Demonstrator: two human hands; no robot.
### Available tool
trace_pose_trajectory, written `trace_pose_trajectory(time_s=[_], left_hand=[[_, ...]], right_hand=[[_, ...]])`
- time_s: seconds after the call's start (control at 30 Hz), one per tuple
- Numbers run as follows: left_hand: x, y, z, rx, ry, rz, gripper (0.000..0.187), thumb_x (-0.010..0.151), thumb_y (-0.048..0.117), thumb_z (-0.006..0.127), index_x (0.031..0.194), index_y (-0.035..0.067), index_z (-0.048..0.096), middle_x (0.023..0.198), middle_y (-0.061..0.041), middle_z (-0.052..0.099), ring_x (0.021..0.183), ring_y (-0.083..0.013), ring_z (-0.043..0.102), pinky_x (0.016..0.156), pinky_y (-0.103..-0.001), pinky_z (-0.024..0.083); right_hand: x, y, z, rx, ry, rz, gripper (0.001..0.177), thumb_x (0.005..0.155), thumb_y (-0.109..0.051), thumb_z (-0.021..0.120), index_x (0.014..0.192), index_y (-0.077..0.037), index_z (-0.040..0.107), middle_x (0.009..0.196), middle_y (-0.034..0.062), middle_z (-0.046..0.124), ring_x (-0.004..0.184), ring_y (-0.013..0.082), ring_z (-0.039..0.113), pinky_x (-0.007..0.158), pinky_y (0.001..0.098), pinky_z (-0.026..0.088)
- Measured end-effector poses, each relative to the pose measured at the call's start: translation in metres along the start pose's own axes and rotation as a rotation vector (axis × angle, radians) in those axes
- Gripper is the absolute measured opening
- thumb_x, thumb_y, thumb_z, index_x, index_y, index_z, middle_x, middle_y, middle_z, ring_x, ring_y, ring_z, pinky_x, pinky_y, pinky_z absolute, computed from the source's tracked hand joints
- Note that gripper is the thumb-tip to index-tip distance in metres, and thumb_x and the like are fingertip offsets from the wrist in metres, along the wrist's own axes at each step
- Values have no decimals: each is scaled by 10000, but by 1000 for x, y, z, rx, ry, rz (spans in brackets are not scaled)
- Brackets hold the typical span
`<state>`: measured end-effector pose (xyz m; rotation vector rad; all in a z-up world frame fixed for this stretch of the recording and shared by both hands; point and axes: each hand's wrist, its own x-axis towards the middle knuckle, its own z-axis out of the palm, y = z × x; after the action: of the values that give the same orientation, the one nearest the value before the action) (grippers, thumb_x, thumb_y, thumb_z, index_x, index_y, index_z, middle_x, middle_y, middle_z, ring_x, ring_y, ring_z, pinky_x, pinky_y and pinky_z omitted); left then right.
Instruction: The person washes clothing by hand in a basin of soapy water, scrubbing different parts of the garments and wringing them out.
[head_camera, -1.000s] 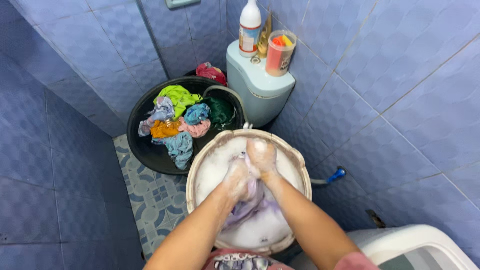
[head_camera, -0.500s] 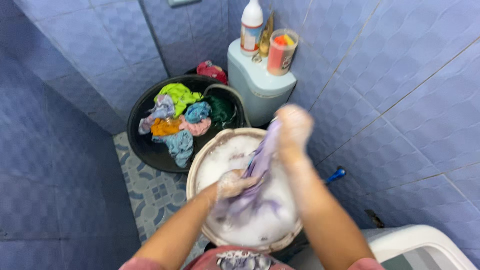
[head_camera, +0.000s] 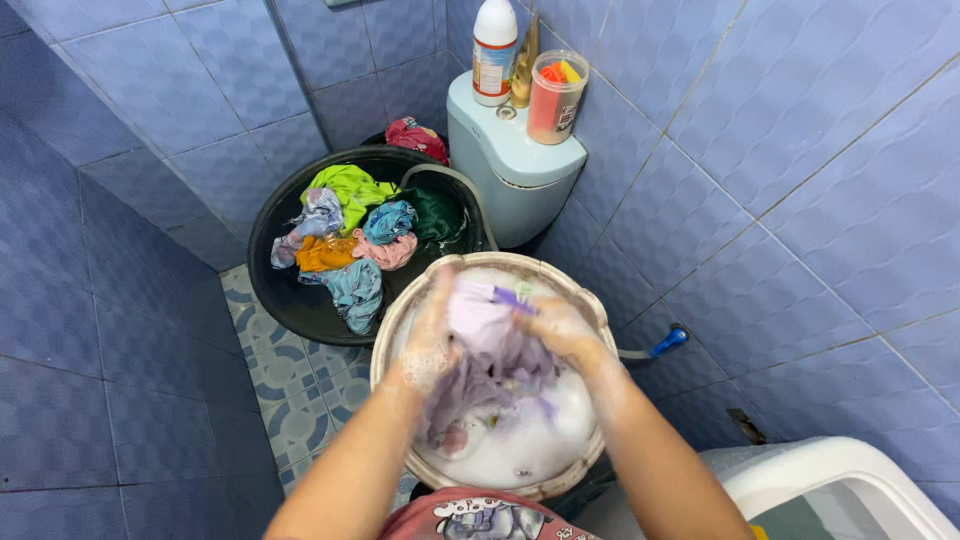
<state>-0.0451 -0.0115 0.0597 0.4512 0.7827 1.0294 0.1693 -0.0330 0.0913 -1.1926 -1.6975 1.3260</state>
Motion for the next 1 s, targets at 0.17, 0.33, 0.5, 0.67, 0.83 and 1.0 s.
trace_pose_trajectory(time_s=[0.17, 0.33, 0.5, 0.67, 0.83, 1.0], left_hand=[[45, -71, -3, -23, -83, 1, 383, 1022, 350, 539, 1216, 57, 694, 1122, -147, 700, 1017, -295, 654, 890, -401, 517], [75, -110, -50, 1074, -144, 388, 327, 1015, 252, 565, 1255, 55, 668, 1181, -156, 668, 1069, -324, 641, 916, -425, 507], [76, -105, -58, 1470, -365, 762, 307, 1008, 154, 592, 1294, 53, 642, 1240, -166, 637, 1121, -354, 627, 942, -449, 496], [48, -49, -10, 1139, -157, 206, 251, 1005, 262, 647, 1071, 38, 737, 957, -148, 725, 810, -277, 672, 701, -392, 518], [2, 15, 24, 321, -175, 15, 261, 988, 235, 660, 1061, -5, 733, 905, -127, 718, 726, -238, 645, 625, -362, 502], [1, 27, 15, -264, -19, -44, 304, 962, 279, 658, 1081, 9, 730, 923, -147, 722, 765, -268, 658, 662, -383, 510]], right_hand=[[25, 5, 92, -138, 425, -10, 358, 944, -398, 670, 1021, -50, 711, 947, 126, 716, 877, 215, 670, 828, 381, 515], [76, 19, 44, -381, 691, 380, 583, 1062, -487, 594, 781, 10, 713, 711, 197, 675, 636, 267, 631, 630, 451, 468], [76, -31, 15, 111, 802, 46, 382, 963, -363, 609, 815, -27, 715, 728, 133, 692, 717, 257, 634, 701, 419, 518], [65, -2, 30, -542, 607, -345, 289, 994, -260, 671, 1120, -2, 647, 1136, 202, 653, 1107, 323, 610, 1012, 406, 465], [12, 47, 55, 4, 544, 49, 468, 953, -128, 675, 1405, -108, 555, 1345, 116, 661, 1270, 239, 614, 1078, 364, 448], [10, 14, 27, 181, 349, -10, 849, 768, -1, 691, 1553, -174, 419, 1410, 112, 622, 1287, 224, 581, 1108, 337, 395]])
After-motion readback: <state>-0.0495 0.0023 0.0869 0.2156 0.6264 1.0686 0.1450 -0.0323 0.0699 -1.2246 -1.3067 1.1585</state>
